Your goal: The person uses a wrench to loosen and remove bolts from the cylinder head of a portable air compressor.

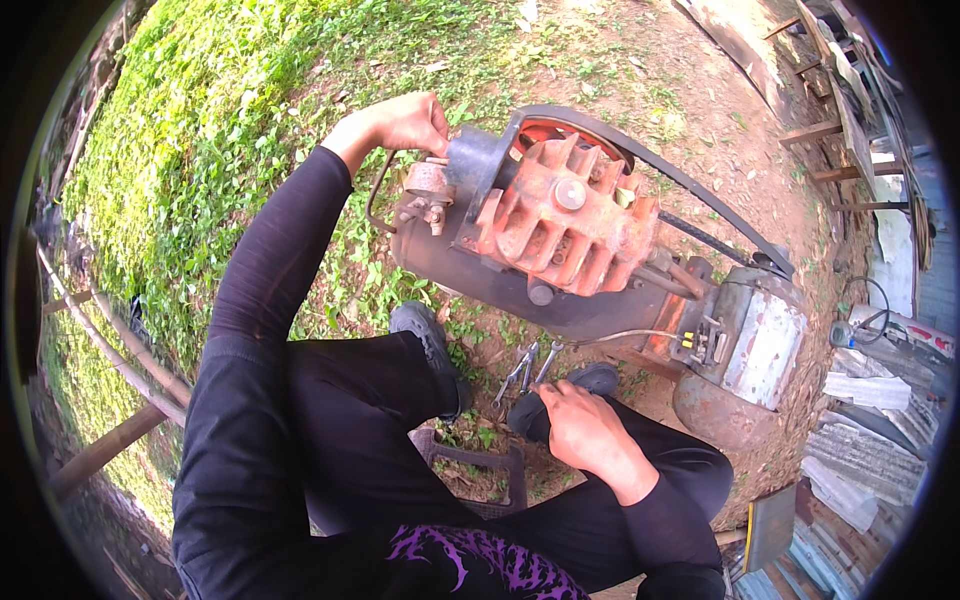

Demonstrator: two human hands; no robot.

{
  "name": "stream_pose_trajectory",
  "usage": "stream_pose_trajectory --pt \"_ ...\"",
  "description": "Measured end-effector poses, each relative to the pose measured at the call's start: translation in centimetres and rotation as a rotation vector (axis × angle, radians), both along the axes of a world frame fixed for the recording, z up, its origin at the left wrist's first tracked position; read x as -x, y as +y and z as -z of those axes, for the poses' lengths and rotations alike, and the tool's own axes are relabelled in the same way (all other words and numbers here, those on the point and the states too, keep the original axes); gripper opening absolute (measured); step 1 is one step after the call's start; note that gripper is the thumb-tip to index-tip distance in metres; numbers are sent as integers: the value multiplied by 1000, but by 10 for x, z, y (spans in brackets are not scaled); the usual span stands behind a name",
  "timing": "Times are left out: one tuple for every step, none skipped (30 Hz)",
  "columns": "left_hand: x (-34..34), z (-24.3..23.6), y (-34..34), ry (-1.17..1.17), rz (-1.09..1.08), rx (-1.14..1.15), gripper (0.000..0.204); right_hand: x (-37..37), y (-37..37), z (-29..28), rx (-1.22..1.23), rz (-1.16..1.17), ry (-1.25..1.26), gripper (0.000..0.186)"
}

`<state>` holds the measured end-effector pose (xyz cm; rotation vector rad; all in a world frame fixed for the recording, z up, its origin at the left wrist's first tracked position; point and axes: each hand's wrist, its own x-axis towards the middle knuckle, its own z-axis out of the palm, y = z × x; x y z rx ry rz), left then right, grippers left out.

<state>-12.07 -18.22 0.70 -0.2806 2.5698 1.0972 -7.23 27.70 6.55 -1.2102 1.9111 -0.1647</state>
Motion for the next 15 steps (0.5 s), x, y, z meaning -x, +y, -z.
stream_pose_trajectory --pt "0 -1 0 -2 -2 -18 20 0 0 0 -2 0 -2 49" --pt "2 -1 1 -11 1 3 20 0 1 0 -3 -1 -4 49" --pt "2 -2 2 -21 2 26 20 0 1 1 -3 -4 -6 49" --pt "2 -4 3 -30 2 49 20 -1 2 3 -2 -10 -7 49" --pt "1 -4 3 -17 6 48 20 -2 3 5 0 -16 -7 49" --pt "-1 -1 4 -4 12 46 20 -3 3 6 1 -22 -8 48" --pt "-3 1 5 9 17 44 20 -3 3 5 -23 -14 -15 51" --pt "-6 3 5 18 5 61 20 -3 2 4 -48 -7 -23 53" --pt "-11 3 6 27 -5 77 20 -3 2 4 -73 3 -32 55" --pt "-16 4 8 35 -15 93 19 -3 2 3 -82 4 -34 55" --pt "-21 9 10 43 -18 147 22 -3 2 2 -90 4 -37 55" --pt "-28 5 13 24 -46 122 24 -3 1 2 -97 4 -40 55" --pt "-39 3 19 -1 -75 92 26 -2 2 4 -76 -7 -24 53" --pt "-46 2 22 -26 -103 62 28 0 1 8 -55 -18 -7 51" --pt "-47 0 20 68 -142 14 35 4 -3 10 -21 -30 21 50"
